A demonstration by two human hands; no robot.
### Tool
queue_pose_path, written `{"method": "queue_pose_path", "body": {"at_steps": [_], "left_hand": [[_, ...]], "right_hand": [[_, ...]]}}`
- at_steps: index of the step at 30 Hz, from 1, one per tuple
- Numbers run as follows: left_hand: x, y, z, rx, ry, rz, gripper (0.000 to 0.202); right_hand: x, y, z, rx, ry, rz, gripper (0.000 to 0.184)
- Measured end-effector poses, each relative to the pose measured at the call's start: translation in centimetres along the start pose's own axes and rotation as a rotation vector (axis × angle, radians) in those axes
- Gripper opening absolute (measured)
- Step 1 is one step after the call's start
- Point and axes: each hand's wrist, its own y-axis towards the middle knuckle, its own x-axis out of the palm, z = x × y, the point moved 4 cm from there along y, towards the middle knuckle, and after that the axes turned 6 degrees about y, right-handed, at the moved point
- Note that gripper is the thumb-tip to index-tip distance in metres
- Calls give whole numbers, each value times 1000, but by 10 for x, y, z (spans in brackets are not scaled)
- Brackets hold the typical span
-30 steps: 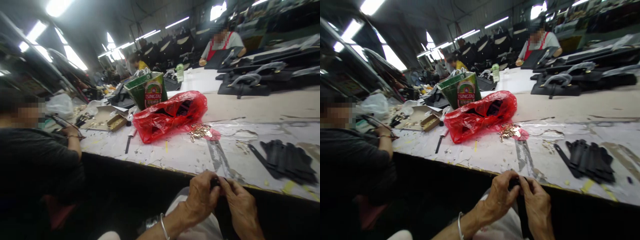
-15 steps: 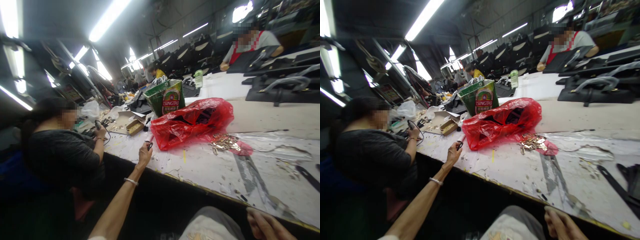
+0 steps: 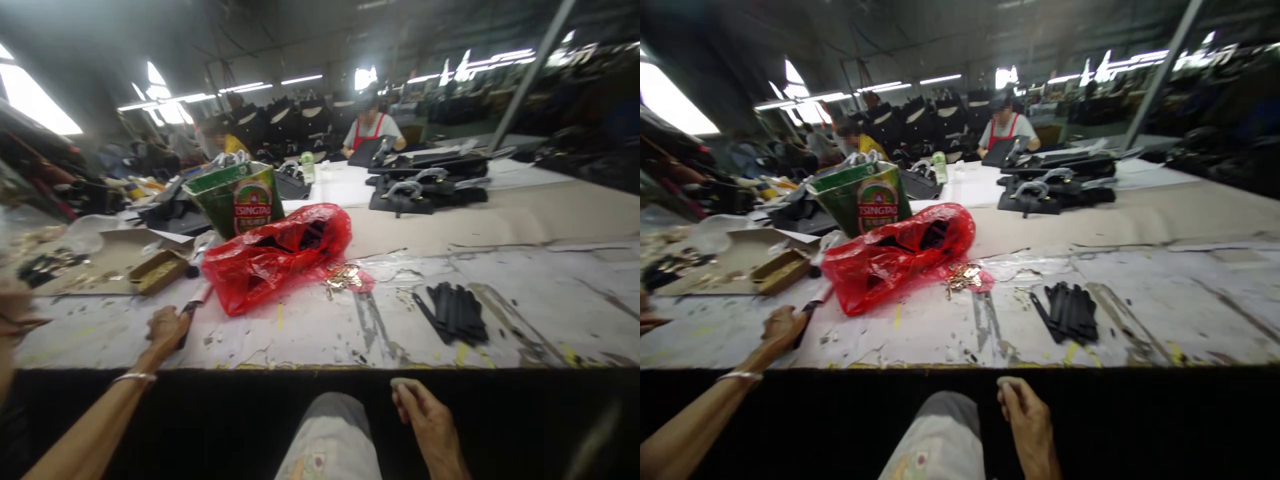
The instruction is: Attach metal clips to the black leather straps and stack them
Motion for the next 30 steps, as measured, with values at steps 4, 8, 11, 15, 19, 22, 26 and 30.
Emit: {"method": "queue_pose_path", "body": {"at_steps": [4,8,11,15,19,22,26,30], "left_hand": [[3,-7,24,78,-137,45,16],[15,-44,97,372,-289,12,24],[34,-86,171,553,-358,-79,25],[54,-130,260,729,-383,-196,19],[57,-127,288,768,-309,-256,12],[40,-107,276,781,-232,-273,8],[7,-101,268,801,-210,-214,13],[8,-127,302,884,-317,-214,23]], "right_hand": [[-31,18,-23,-64,-90,122,40],[-43,28,-26,-83,-91,178,41],[-35,20,-20,-83,-83,148,40],[-30,-2,-3,-53,-62,144,42],[-48,-17,25,-15,-45,228,43],[-67,-17,41,22,-50,288,44],[-76,-4,30,50,-93,260,46],[-67,11,-4,4,-105,256,46]]}}
